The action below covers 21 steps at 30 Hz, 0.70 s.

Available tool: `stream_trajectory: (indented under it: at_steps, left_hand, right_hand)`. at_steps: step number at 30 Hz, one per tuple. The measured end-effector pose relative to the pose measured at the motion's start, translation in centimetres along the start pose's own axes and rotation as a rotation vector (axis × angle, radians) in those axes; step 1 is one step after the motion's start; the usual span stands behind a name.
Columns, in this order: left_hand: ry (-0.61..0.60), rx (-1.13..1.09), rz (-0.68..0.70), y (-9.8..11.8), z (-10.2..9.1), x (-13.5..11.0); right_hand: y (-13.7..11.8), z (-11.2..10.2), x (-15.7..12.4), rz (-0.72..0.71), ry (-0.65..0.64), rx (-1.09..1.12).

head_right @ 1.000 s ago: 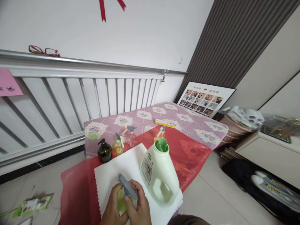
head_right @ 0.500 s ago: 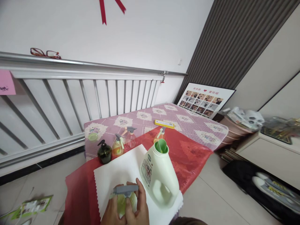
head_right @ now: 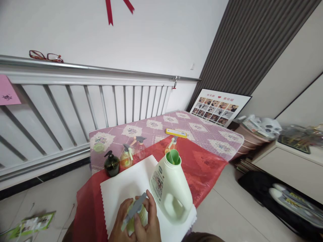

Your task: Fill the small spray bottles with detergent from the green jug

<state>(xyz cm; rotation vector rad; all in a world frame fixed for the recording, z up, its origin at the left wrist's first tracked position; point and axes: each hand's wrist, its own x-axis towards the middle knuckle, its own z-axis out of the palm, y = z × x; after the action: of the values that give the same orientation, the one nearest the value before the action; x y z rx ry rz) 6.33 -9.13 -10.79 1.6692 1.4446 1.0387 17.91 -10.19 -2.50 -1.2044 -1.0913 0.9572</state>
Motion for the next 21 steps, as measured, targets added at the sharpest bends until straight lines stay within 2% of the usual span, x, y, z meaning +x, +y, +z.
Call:
stream_trajectory:
  at_steps: [5, 8, 10, 16, 19, 21]
  left_hand:
    - [0.086, 0.033, -0.039, 1.5, 0.7, -0.5]
    - [0.076, 0.075, -0.085, 2.4, 0.6, -0.7]
    - [0.075, 0.088, -0.078, 2.6, 0.3, -0.7]
    - [0.122, 0.079, -0.064, 2.8, 0.2, -0.7]
    - [0.131, 0.093, -0.073, 3.2, 0.4, -0.8]
    - [0.142, 0.111, -0.063, 3.1, 0.6, -0.9]
  right_hand:
    - [-0.5, -0.2, 0.1, -0.017, -0.051, 0.052]
    - [-0.4, -0.4, 0.3, -0.004, -0.083, 0.078]
    - [-0.1, -0.5, 0.5, 0.008, -0.071, 0.071]
    - [0.7, -0.2, 1.2, 0.037, 0.071, -0.054]
    - [0.1, 0.1, 1.2, 0.009, 0.068, -0.055]
    - [-0.7, 0.0, 1.0, -0.018, 0.019, -0.073]
